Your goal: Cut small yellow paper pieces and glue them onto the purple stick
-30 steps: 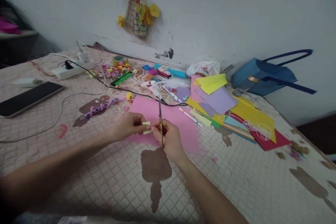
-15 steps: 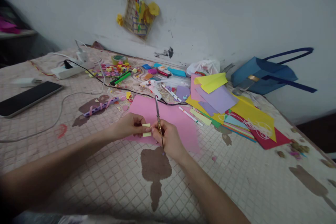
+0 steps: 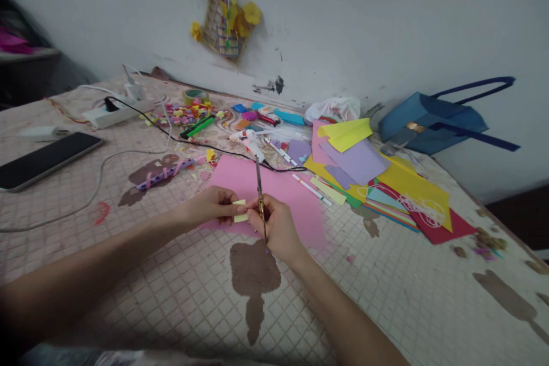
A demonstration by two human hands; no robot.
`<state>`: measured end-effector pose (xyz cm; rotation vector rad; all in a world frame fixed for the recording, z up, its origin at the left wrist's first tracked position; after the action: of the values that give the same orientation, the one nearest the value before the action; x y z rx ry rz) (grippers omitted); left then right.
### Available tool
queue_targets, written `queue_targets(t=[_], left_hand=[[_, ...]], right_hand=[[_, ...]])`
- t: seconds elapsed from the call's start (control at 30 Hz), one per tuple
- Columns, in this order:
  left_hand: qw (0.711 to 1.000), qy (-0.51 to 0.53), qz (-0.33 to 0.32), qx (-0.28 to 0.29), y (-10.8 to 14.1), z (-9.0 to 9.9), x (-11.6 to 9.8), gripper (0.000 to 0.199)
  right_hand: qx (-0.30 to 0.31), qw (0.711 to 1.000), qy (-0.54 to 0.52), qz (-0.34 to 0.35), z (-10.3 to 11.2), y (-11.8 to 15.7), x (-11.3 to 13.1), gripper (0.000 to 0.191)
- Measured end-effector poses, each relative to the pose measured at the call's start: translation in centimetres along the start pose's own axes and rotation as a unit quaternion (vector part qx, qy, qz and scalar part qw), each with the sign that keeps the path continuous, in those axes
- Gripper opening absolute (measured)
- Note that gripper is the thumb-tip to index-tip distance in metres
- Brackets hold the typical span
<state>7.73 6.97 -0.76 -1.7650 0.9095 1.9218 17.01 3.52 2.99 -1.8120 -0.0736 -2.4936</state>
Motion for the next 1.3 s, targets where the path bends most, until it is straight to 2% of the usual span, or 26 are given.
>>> queue_targets(t=[0.23, 0.4, 0.5, 0.7, 0.93, 1.17, 1.3], left_hand=[[0.991, -0.109, -0.055, -0.049, 0.2, 0.8, -1.5, 0.03], [0.96, -0.245, -0.104, -0.091, 1.0, 1.3, -3.2, 0.026], [0.955, -0.264, -0.106, -0.084, 1.1, 1.3, -3.2, 0.024], [0.977, -0.187, -0.09, -0.048, 0.6, 1.0, -2.3, 0.028], [0.996, -0.077, -0.034, -0.018, 0.1, 0.7, -0.9, 0.03], [0.997, 0.053, 0.062, -0.017, 0.2, 0.2, 1.3, 0.035], [0.993, 0.088, 0.062, -0.049, 0.1, 1.1, 1.3, 0.036]], right_hand=[[0.035, 0.999, 0.008, -0.01, -0.2, -0.2, -0.1, 0.023], [0.058, 0.996, 0.062, 0.033, -0.6, -0.1, -0.1, 0.017], [0.062, 0.991, 0.112, 0.048, -0.7, 0.0, -0.2, 0.013], [0.05, 0.994, 0.085, 0.056, -0.7, 0.1, 0.1, 0.011], [0.03, 0.998, 0.023, 0.051, -0.7, 0.0, 0.3, 0.016], [-0.057, 0.98, 0.157, 0.111, 0.4, 0.4, 1.4, 0.009], [-0.076, 0.978, 0.153, 0.119, 0.7, 0.7, 2.0, 0.009]])
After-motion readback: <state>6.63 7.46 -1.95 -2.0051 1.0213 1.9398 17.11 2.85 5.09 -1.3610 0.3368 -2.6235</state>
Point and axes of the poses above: each hand's wrist, its own y-axis away from the middle knuckle, its own z-axis out of the back of the hand, x = y × z, the point moved 10 cm from there along -y, towards the middle knuckle, and after that the axes turned 2 degrees about -z, right-handed, at the moved point
